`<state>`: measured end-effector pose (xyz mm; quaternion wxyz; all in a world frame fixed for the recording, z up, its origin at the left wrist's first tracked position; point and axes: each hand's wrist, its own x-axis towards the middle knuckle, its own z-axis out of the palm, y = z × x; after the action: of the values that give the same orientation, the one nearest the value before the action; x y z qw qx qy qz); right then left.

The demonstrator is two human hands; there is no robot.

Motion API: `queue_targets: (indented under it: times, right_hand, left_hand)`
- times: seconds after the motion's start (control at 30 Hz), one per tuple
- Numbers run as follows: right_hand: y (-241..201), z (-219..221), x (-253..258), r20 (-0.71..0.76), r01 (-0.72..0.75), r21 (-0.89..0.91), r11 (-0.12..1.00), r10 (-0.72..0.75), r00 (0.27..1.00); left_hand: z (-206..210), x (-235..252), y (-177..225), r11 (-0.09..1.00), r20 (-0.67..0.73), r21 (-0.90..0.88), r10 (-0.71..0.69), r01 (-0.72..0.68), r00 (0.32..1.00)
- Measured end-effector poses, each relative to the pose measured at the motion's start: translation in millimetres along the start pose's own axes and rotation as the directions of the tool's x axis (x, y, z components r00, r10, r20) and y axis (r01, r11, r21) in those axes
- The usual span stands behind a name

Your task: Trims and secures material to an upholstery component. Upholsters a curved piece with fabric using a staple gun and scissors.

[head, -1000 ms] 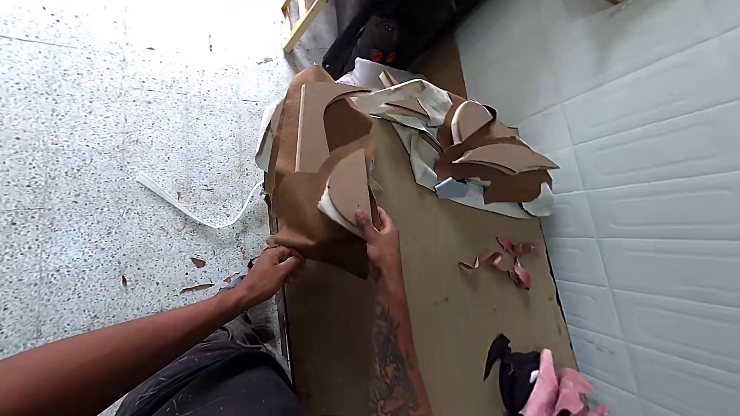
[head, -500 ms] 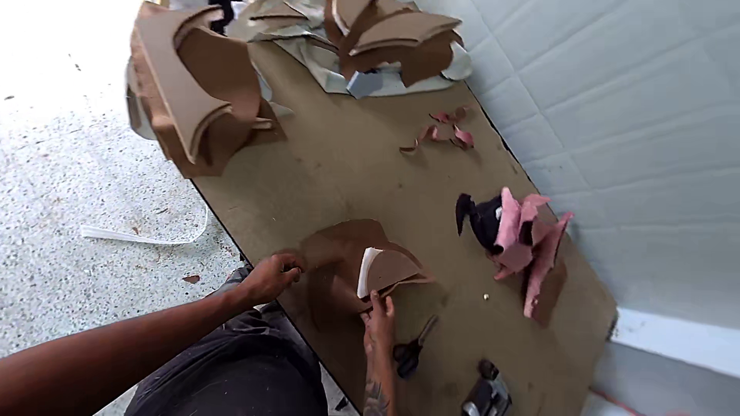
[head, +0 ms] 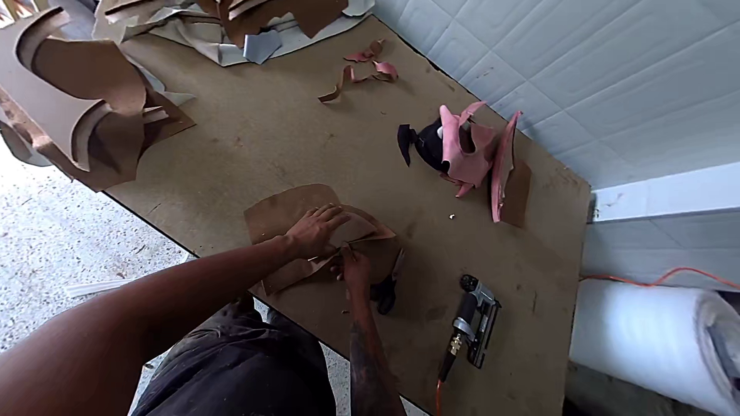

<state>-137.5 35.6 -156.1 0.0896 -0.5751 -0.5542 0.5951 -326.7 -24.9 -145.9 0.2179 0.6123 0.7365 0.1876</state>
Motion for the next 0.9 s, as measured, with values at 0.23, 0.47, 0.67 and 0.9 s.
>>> queue_targets:
  times: [0.23, 0.47, 0.67, 0.9]
  right_hand:
    - [12, -5, -8, -0.004, -0.092, 0.170, 0.981, 0.094, 0.996]
    - [3, -2, -3, -0.052, -0.135, 0.066, 0.989, 0.139, 0.989]
    - [2, 2, -4, -0.055, -0.137, 0.105, 0.985, 0.143, 0.988]
    - [8, -4, -2, 0.021, -0.130, 0.186, 0.974, 0.129, 0.991]
  left_hand:
    - [9, -4, -9, 0.999, 0.059, 0.003, -0.053, 0.053, 0.997]
    - [15, -4, -12, 0.999, -0.038, -0.045, -0.013, 0.011, 0.999]
    - [14, -5, -20, 0.998, -0.017, -0.048, 0.027, -0.027, 1.000]
    - [10, -8, -17, 0.999, 0.027, -0.001, 0.040, -0.040, 0.999]
